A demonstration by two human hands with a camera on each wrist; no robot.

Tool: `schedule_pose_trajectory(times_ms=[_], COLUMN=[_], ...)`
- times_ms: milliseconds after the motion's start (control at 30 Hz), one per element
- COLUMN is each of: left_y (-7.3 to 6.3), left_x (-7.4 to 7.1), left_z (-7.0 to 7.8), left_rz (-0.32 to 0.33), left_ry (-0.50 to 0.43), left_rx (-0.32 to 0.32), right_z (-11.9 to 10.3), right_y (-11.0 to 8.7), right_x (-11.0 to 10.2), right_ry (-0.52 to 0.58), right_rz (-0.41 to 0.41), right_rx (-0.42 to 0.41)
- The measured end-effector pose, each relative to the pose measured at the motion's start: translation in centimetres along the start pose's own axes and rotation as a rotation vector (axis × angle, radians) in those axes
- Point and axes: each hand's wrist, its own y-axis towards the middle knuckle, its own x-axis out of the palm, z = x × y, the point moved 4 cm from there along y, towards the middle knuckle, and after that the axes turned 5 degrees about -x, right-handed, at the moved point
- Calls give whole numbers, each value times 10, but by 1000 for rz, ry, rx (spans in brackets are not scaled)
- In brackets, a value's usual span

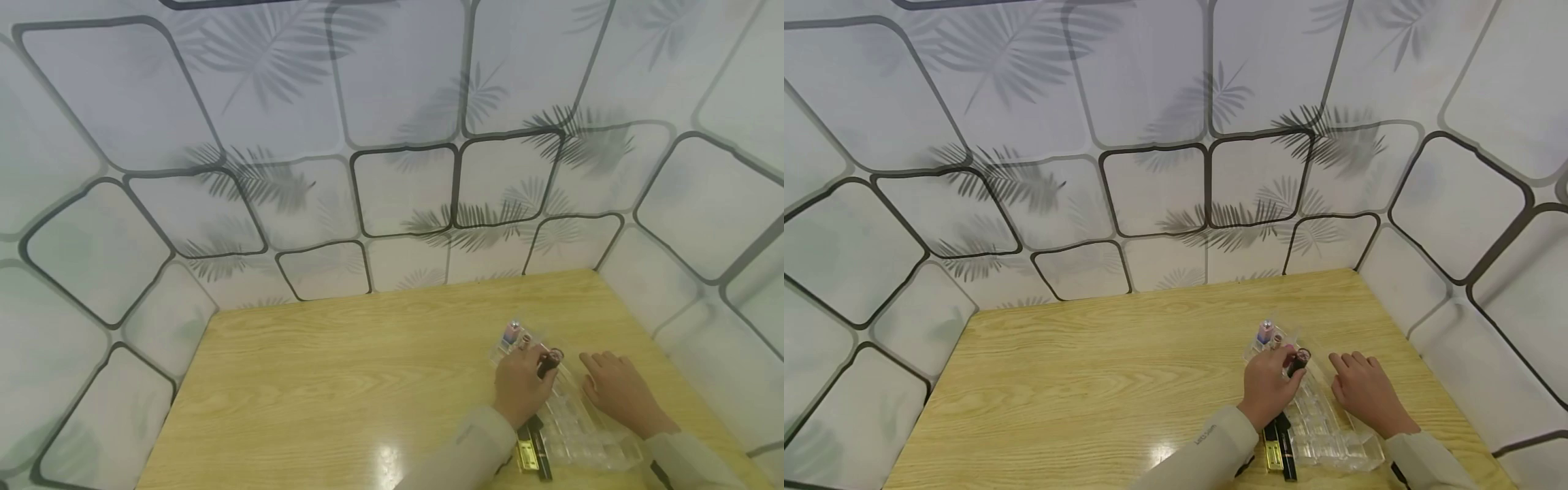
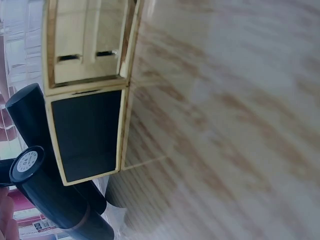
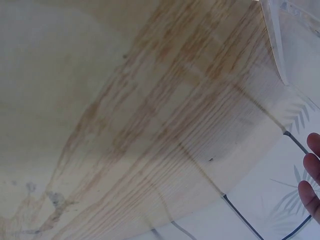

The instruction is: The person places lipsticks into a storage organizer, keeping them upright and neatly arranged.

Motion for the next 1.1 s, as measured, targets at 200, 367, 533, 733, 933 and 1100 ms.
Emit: schedule_pose_trajectory(times_ms=[200,367,533,733,933,1100], left_y=[0,1,2,-2,-5,-4], left_x=[3,3,4,6,8,3], left_z=[1,1,2,1,-1,-1], left_rz=[-14,-8,-28,-62,-66,-37], left_ry=[11,25,25,71,109,151], left_rx=[-7,-19,-17,-16,-21,-2], right_z=[-1,-2,0,1,2,1], right_y=[0,-1,-2,-3,-4,-3], right_x=[0,1,3,4,5,5], right_ry=[0,-2,-3,-1,-1,-2], right_rz=[-1,0,-13,-18,1,17], right_rx=[-6,-19,-10,-9,-19,-28])
